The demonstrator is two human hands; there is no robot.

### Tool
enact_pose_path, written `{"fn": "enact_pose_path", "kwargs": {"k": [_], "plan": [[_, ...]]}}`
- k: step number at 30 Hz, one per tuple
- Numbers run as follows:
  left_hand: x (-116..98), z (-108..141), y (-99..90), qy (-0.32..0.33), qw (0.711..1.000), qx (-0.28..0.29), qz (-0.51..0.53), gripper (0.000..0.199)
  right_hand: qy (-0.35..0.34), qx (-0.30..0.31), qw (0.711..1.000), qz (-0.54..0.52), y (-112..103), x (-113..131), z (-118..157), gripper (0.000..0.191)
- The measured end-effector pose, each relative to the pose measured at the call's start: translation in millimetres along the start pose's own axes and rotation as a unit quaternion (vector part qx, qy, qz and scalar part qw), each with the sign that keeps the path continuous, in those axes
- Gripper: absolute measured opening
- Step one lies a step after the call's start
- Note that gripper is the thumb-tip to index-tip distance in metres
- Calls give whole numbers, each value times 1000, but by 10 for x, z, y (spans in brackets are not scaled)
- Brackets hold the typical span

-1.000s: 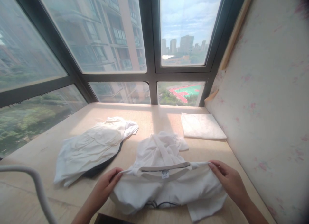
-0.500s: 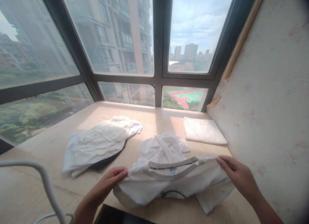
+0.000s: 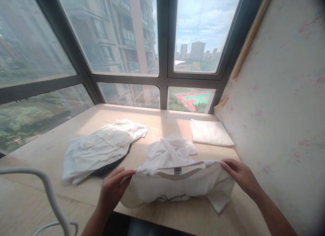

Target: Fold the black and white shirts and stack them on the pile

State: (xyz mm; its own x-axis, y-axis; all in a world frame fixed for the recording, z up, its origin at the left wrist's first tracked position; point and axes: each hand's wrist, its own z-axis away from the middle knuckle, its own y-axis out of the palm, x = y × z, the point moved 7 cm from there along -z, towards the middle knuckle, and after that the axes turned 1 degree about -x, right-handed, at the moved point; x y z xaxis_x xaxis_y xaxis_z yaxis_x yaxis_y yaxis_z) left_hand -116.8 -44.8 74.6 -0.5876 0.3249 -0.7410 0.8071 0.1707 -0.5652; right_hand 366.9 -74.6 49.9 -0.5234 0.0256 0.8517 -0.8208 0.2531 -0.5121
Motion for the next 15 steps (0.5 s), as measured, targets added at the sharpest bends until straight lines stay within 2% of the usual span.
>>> {"fn": "enact_pose_path", "kwargs": {"k": [3,5,6,11,15], "plan": [[323,150,489,-15,990,131,-52,27,-19,127,989,73,308,-193,-14,39],[471,263,700,-21,977,201,-72,30,-23,163,982,97,394,-309,14,38],[506,296,742,-21,973,216,-78,31,-22,167,981,101,405,-353,26,37],[429,169,656,-17,974,196,-111,30,-1,153,985,86,415,-419,-25,41],[272,-69,734,-20,975,190,-116,30,-24,173,980,98,598,-249,-165,40]]}}
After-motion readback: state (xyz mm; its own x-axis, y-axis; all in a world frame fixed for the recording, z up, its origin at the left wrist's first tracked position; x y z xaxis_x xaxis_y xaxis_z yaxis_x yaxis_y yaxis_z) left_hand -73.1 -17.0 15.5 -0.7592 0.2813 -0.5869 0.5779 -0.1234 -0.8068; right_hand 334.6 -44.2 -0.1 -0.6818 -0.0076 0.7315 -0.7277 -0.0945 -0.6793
